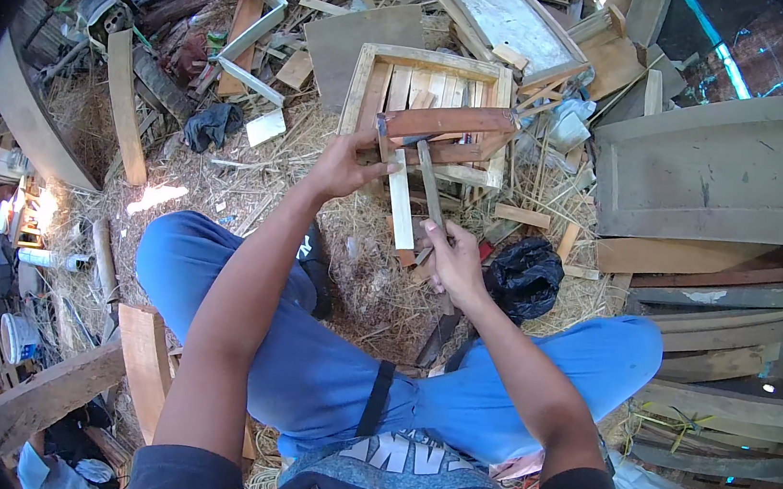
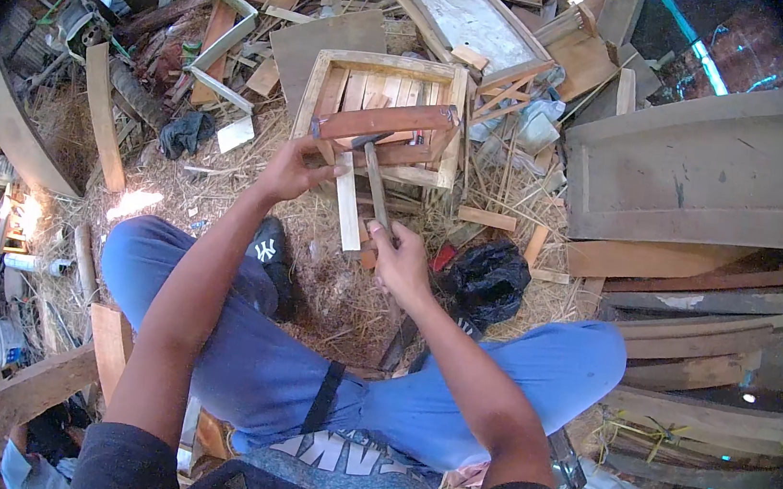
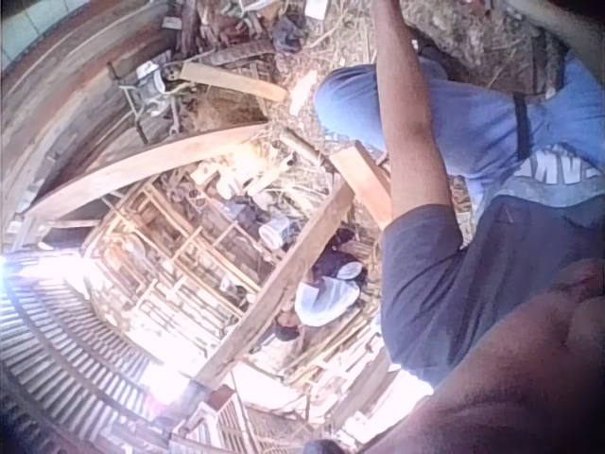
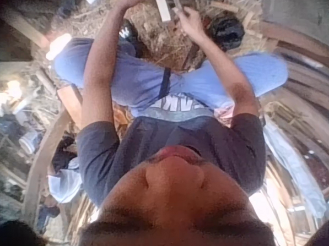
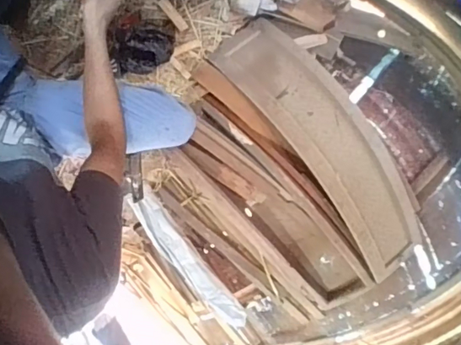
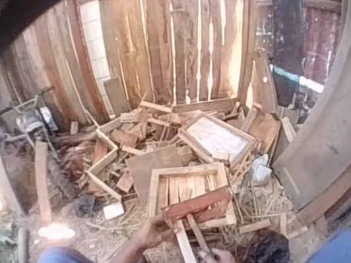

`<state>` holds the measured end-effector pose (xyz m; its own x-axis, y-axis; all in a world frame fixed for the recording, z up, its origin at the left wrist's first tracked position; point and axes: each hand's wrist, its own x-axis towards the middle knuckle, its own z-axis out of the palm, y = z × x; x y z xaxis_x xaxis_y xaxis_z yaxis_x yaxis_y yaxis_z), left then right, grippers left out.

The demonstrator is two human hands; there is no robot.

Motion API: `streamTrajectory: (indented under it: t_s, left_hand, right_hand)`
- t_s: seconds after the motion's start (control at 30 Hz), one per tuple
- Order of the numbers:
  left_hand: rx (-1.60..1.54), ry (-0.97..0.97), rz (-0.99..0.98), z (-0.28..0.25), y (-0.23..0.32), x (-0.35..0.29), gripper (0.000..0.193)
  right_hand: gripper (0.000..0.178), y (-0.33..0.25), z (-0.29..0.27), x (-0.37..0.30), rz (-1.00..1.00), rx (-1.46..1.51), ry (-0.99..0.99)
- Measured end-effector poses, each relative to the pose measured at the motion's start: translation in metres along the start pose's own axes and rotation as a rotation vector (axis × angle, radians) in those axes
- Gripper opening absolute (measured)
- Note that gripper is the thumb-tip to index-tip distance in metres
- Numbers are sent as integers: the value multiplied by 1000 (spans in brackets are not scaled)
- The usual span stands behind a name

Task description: The person holds a small wooden frame by hand, inserts a wooden slat into the frame, and hammers the slat into place.

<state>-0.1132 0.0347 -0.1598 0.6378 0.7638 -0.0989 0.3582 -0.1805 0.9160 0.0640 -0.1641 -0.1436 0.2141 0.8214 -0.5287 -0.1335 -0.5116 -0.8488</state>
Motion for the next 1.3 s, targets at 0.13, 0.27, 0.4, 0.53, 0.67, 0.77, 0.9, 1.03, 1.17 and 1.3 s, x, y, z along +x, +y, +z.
streamTrajectory:
  t_s: [0.13, 0.27, 0.4, 0.53, 0.67, 0.77, 0.9, 1.03, 1.17, 1.3]
  left_hand:
    - [-30, -5, 35, 1, 0, 0, 43]
    - [-16, -10, 0, 2, 8, -3, 35]
    - [-24, 21, 47, 0, 5, -3, 36]
    - [29, 18, 11, 0, 11, -4, 36]
    - [29, 42, 66, 0, 5, -5, 34]
    - [4, 50, 71, 3, 14, -6, 34]
    - [63, 56, 80, 1, 14, -7, 34]
    - [60, 62, 100, 0, 14, -7, 35]
    - [99, 57, 72, -1, 18, -8, 36]
    - [41, 44, 57, -1, 19, -7, 37]
  right_hand:
    - [33, -1, -3, -1, -308, -233, 141]
    - [33, -9, -14, -16, -384, -332, 144]
    - [43, -17, -16, -30, -476, -372, 109]
    - [52, -21, -21, -35, -512, -488, 76]
    - [54, -32, -20, -38, -474, -546, 40]
    - [54, -31, -21, -37, -524, -556, 63]
    - [54, -33, -21, -35, -514, -554, 52]
    - [54, -32, -21, -34, -501, -578, 61]
    - [53, -38, -19, -37, -439, -585, 45]
    - [53, -37, -19, -35, -464, -582, 54]
